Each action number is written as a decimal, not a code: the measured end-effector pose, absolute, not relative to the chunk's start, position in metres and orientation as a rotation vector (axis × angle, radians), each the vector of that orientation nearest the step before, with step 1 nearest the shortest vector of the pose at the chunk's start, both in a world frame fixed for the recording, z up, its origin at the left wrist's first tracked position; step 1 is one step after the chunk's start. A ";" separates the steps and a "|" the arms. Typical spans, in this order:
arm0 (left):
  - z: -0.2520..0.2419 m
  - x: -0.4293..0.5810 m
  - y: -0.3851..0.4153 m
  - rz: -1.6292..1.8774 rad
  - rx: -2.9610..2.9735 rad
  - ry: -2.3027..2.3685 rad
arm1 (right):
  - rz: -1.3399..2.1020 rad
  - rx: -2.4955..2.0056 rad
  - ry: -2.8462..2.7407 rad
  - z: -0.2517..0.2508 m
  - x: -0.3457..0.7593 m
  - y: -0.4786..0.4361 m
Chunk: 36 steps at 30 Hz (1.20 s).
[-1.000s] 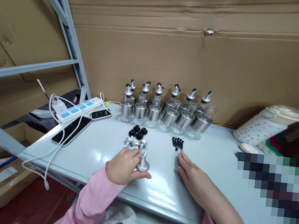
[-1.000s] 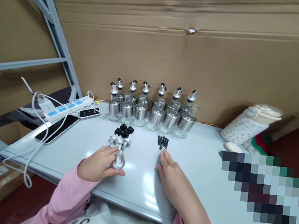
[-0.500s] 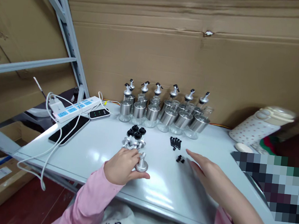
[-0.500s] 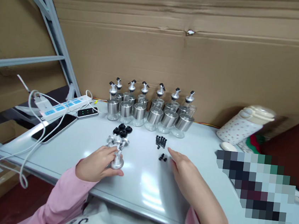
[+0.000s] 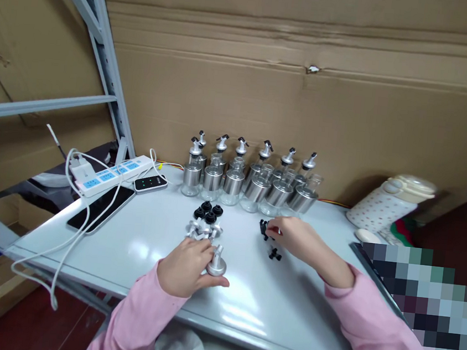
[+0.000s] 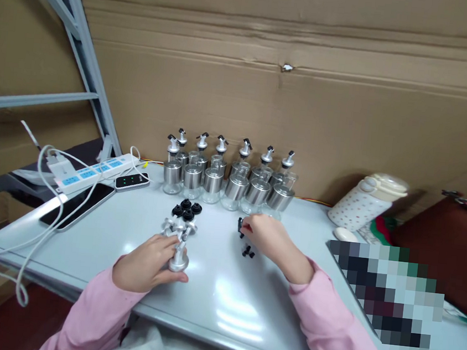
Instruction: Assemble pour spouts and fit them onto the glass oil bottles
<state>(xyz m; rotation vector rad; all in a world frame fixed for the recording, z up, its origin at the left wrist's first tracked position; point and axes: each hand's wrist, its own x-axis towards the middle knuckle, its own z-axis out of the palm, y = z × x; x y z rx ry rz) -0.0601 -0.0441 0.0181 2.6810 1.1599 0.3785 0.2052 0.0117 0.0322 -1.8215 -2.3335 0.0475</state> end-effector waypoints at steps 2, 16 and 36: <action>0.018 -0.060 -0.044 0.379 2.681 1.146 | 0.099 -1.819 -2.412 0.028 0.202 0.016; 0.014 -0.063 -0.042 0.422 2.729 1.125 | 0.465 -1.580 -2.523 0.017 0.213 0.017; 0.013 -0.062 -0.042 0.391 2.732 1.129 | 0.894 -1.654 -2.372 0.038 0.242 0.005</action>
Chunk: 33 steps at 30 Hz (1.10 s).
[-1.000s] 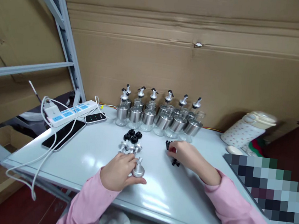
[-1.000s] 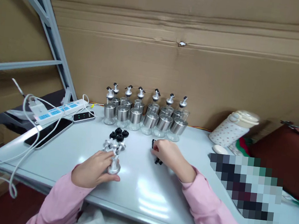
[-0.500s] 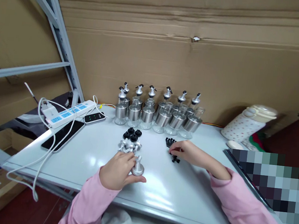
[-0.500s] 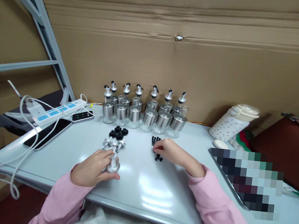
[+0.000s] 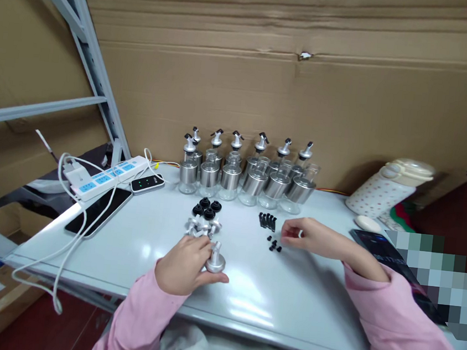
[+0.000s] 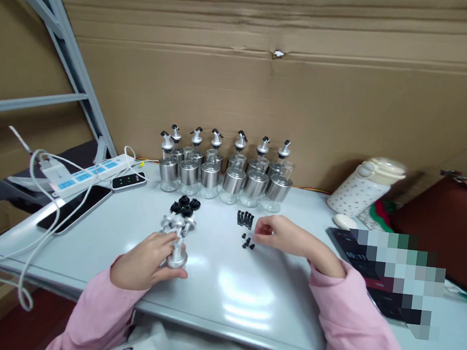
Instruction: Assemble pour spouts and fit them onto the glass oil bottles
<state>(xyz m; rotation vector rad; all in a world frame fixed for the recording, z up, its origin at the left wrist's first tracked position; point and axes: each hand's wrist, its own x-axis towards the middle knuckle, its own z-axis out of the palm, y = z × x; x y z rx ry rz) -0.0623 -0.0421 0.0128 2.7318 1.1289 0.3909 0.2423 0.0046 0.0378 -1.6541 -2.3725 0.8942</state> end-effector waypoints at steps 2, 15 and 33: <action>0.012 -0.063 -0.042 0.397 2.736 1.128 | 0.958 -1.692 -2.378 0.036 0.245 0.003; 0.014 -0.063 -0.043 0.410 2.731 1.123 | 1.007 -1.658 -2.374 0.021 0.242 0.005; 0.013 -0.062 -0.043 0.399 2.727 1.141 | 1.012 -1.640 -2.281 0.023 0.246 0.003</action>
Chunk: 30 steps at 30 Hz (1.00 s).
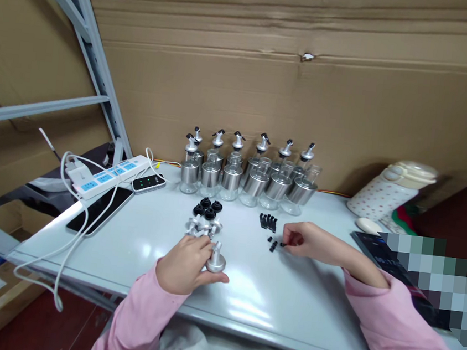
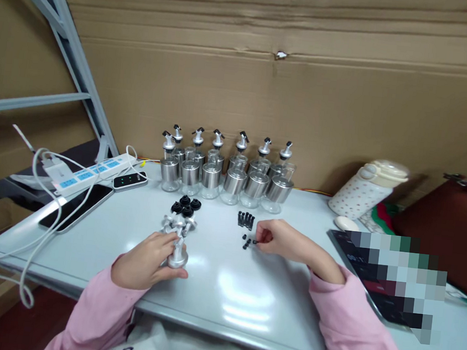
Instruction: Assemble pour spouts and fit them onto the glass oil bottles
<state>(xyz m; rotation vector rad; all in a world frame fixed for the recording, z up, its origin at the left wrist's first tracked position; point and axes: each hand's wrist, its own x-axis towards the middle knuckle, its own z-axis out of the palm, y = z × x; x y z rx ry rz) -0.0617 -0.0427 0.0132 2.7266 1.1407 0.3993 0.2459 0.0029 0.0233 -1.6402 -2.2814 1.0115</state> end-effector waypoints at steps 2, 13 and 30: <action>0.013 -0.062 -0.043 0.398 2.722 1.141 | 0.993 -1.621 -2.277 0.023 0.246 0.003; 0.014 -0.063 -0.043 0.434 2.729 1.109 | 0.904 -1.662 -2.317 0.023 0.245 0.003; 0.013 -0.062 -0.042 0.417 2.720 1.131 | 0.820 -1.624 -2.354 0.015 0.237 0.003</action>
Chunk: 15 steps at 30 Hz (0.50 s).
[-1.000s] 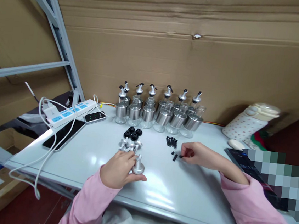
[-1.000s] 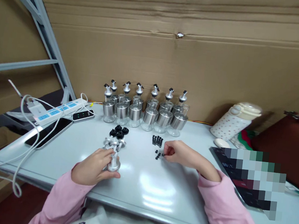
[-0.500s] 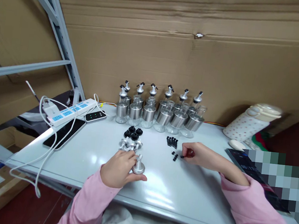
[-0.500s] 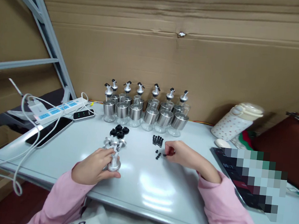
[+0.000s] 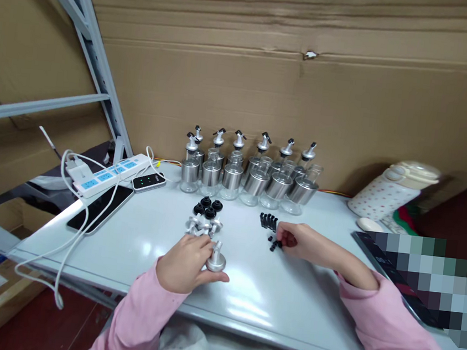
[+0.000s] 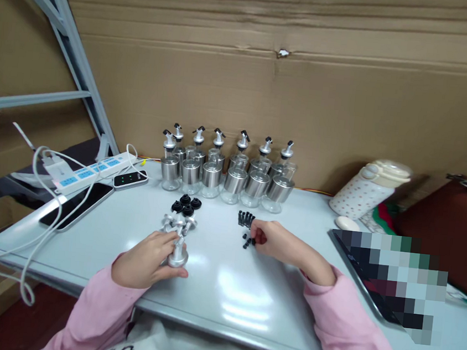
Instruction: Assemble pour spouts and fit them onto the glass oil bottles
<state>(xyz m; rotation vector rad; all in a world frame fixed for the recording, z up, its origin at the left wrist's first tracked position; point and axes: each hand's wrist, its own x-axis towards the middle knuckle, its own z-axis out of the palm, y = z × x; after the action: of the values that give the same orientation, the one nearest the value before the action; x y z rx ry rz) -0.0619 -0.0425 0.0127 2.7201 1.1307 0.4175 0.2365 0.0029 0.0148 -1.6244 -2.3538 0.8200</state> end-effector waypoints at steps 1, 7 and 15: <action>0.013 -0.062 -0.043 0.419 2.721 1.132 | 0.839 -1.611 -2.347 0.015 0.237 0.003; 0.014 -0.062 -0.043 0.410 2.721 1.141 | 0.856 -1.614 -2.361 0.016 0.235 0.003; 0.017 -0.061 -0.044 0.416 2.724 1.132 | 0.878 -1.655 -2.341 0.018 0.234 0.002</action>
<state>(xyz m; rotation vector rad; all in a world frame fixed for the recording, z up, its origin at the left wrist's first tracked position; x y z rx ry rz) -0.0615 -0.0440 0.0169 2.7240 1.1321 0.4160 0.2338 0.0023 0.0183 -1.6549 -2.3406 0.8777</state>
